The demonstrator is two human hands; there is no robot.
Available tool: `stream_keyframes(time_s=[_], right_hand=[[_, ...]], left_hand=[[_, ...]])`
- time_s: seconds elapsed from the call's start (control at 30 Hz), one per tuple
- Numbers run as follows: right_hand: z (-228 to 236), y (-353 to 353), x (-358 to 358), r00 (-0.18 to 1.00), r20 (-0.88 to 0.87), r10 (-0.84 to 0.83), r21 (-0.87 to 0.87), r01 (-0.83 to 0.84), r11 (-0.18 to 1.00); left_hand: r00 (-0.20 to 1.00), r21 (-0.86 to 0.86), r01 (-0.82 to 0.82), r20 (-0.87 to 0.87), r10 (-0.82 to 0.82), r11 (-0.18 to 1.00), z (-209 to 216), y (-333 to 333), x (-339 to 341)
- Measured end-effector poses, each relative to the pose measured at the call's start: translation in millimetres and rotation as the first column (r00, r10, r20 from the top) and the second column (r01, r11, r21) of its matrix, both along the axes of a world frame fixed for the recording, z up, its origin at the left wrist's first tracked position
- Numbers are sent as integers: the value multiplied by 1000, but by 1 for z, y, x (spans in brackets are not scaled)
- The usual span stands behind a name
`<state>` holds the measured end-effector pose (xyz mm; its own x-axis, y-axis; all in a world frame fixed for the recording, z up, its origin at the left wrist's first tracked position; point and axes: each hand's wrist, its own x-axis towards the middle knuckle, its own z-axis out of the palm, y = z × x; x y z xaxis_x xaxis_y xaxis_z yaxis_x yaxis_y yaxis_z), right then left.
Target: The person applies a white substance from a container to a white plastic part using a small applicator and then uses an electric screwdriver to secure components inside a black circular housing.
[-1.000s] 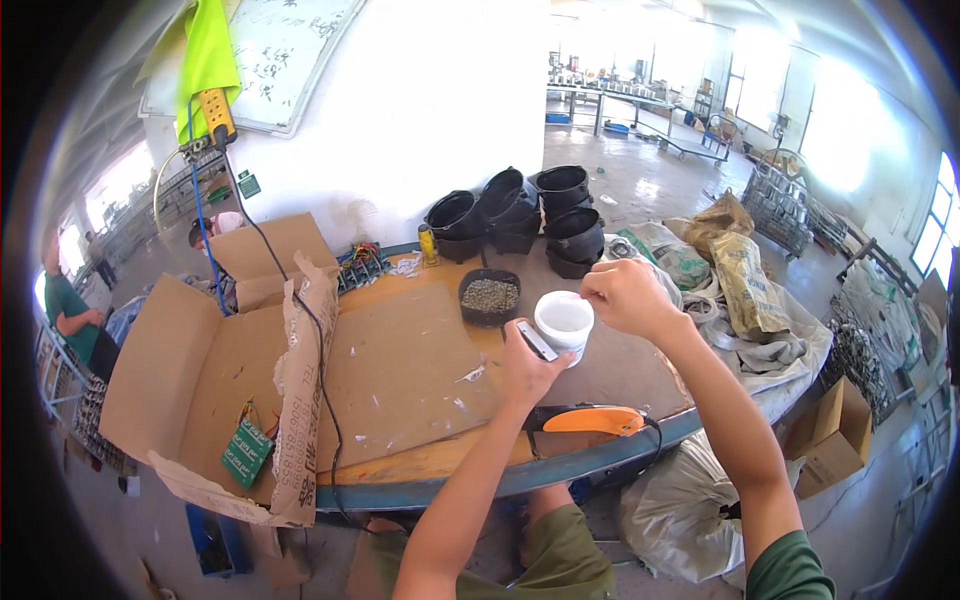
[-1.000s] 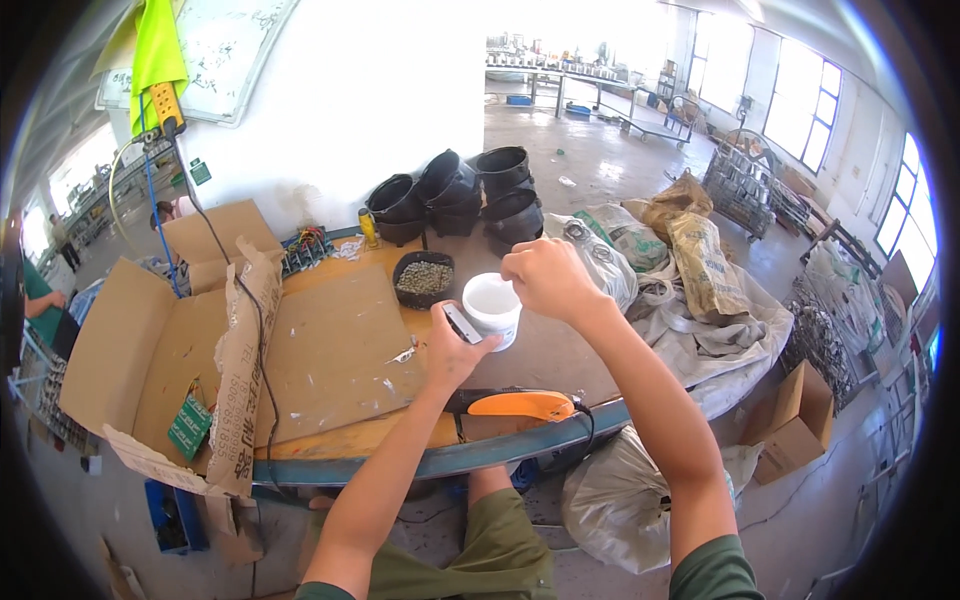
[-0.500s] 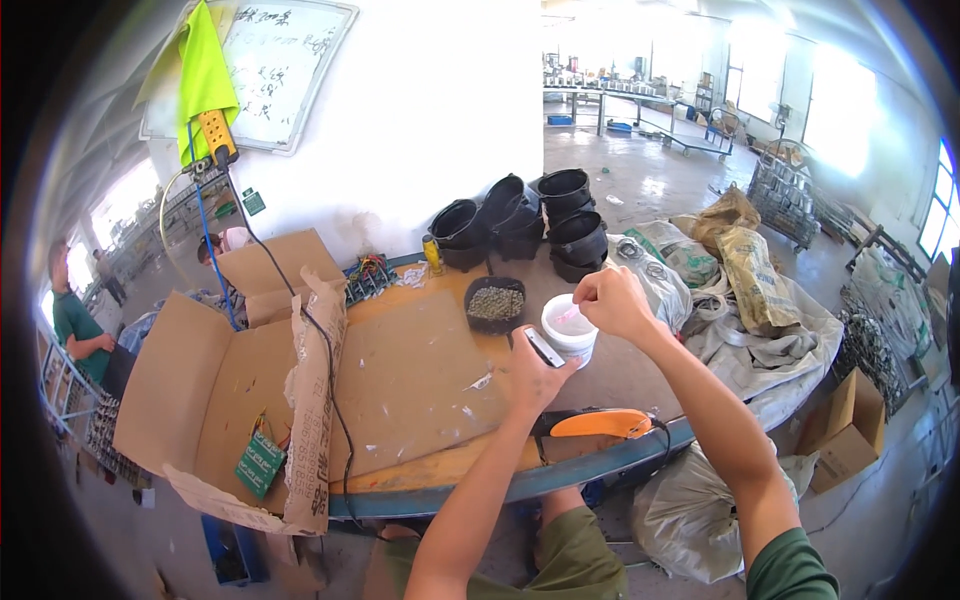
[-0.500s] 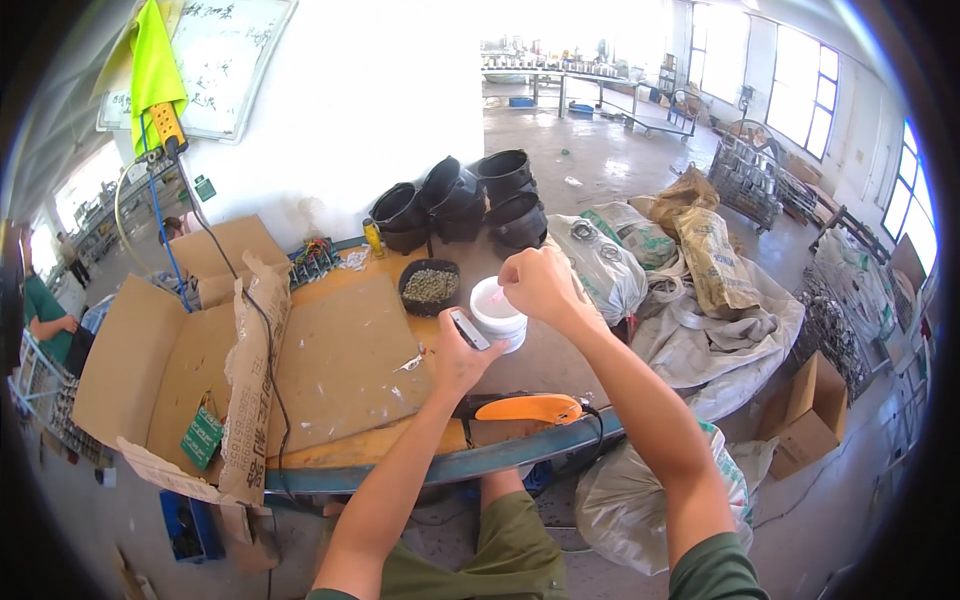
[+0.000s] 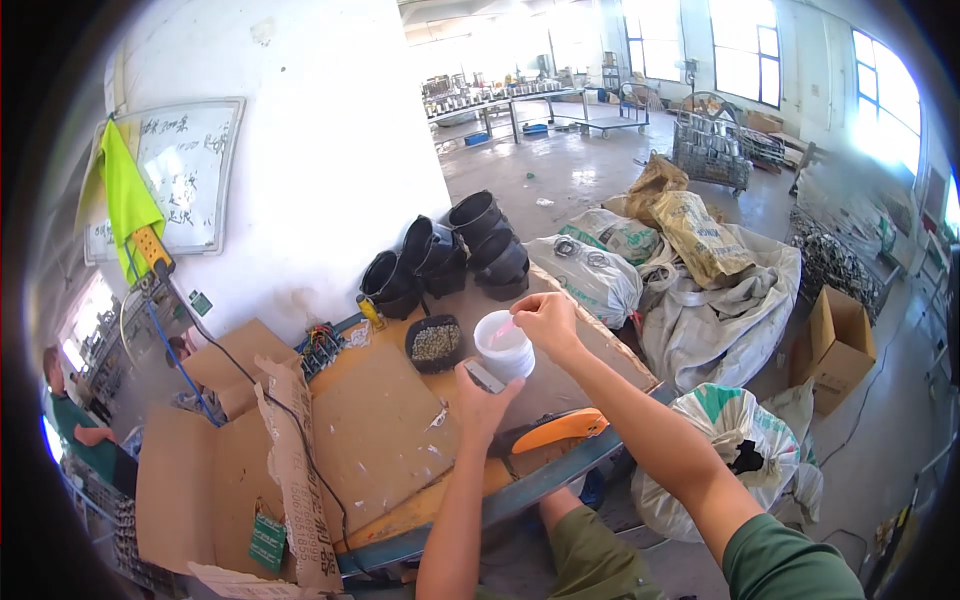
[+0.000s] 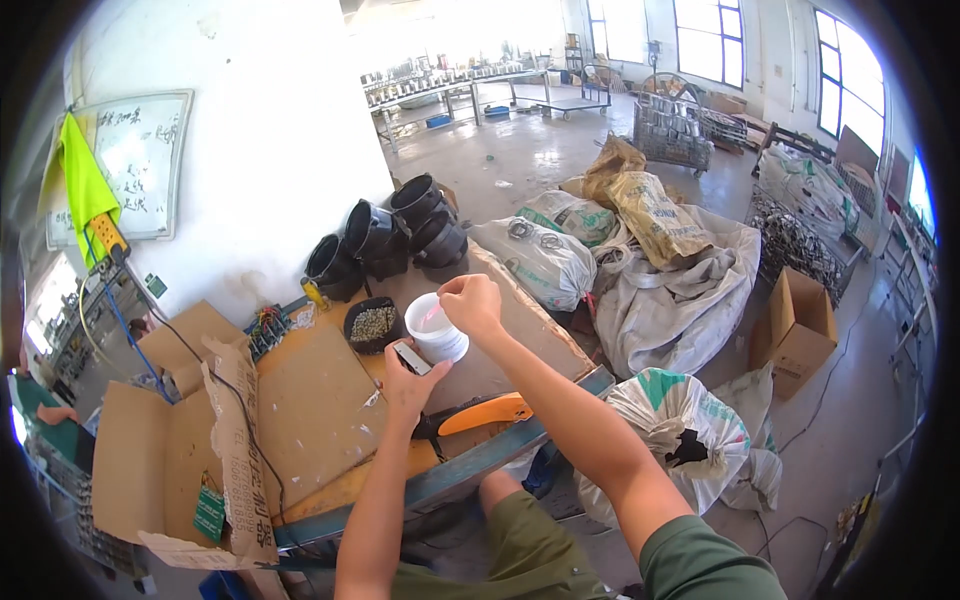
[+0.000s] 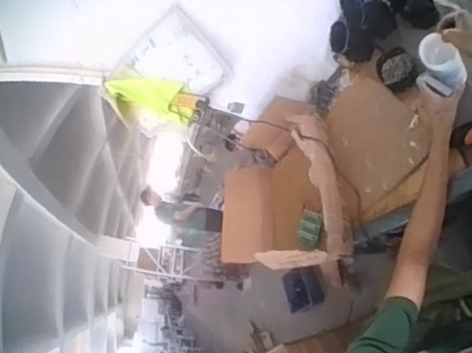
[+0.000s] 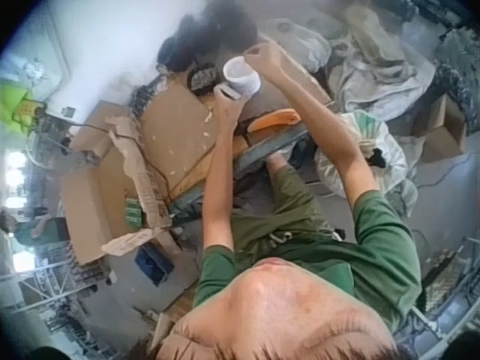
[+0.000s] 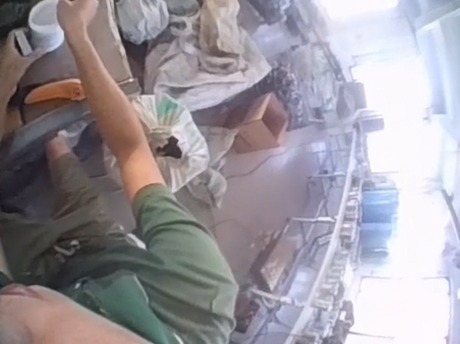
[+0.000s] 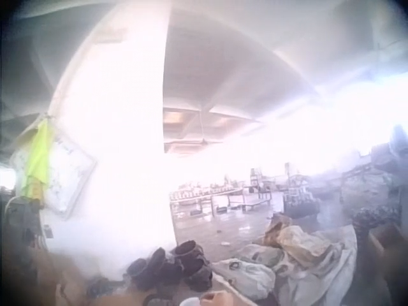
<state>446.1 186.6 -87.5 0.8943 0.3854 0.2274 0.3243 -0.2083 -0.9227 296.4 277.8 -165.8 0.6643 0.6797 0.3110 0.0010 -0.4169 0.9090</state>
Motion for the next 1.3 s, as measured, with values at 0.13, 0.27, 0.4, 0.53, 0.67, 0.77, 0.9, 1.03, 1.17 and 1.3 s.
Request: stream_keyframes(time_s=[0.13, 0.27, 0.4, 0.53, 0.67, 0.77, 0.9, 1.03, 1.17, 1.3], right_hand=[[-16, -11, 8, 994, -105, 22, 193, -2, 981], [-13, -25, 5, 977, -198, 74, 292, -13, 956], [-13, -55, 8, 954, -243, 173, 370, -74, 926], [-6, -95, -19, 851, -358, 384, 540, -147, 829], [-12, -135, -77, 653, -511, 560, 617, -175, 767], [-27, -154, -130, 541, -533, 651, 653, -226, 723], [-44, -167, -188, 367, -580, 727, 744, -125, 657], [-50, -167, -216, 311, -585, 749, 761, -111, 640], [-58, -162, -228, 304, -578, 757, 754, -155, 638], [-55, -157, -237, 322, -557, 766, 732, -245, 635]], left_hand=[[998, -18, 26, 64, -25, 999, -4, -6, 9], [1000, 10, 4, -17, -4, 1000, 1, -7, 2], [985, 73, -72, 164, 59, 995, 9, -12, -5], [958, 31, -42, 284, 32, 999, 29, -27, -49], [982, -188, 142, 150, -115, 972, 63, -66, -135], [970, -259, 227, 147, -194, 939, 45, -72, -184], [983, -257, 185, 68, -173, 949, 51, -90, -241], [993, -147, 109, -33, -115, 983, 59, -96, -270], [995, -89, 86, -44, -90, 992, 66, -93, -281], [994, -49, 104, -26, -106, 993, 56, -86, -288]])
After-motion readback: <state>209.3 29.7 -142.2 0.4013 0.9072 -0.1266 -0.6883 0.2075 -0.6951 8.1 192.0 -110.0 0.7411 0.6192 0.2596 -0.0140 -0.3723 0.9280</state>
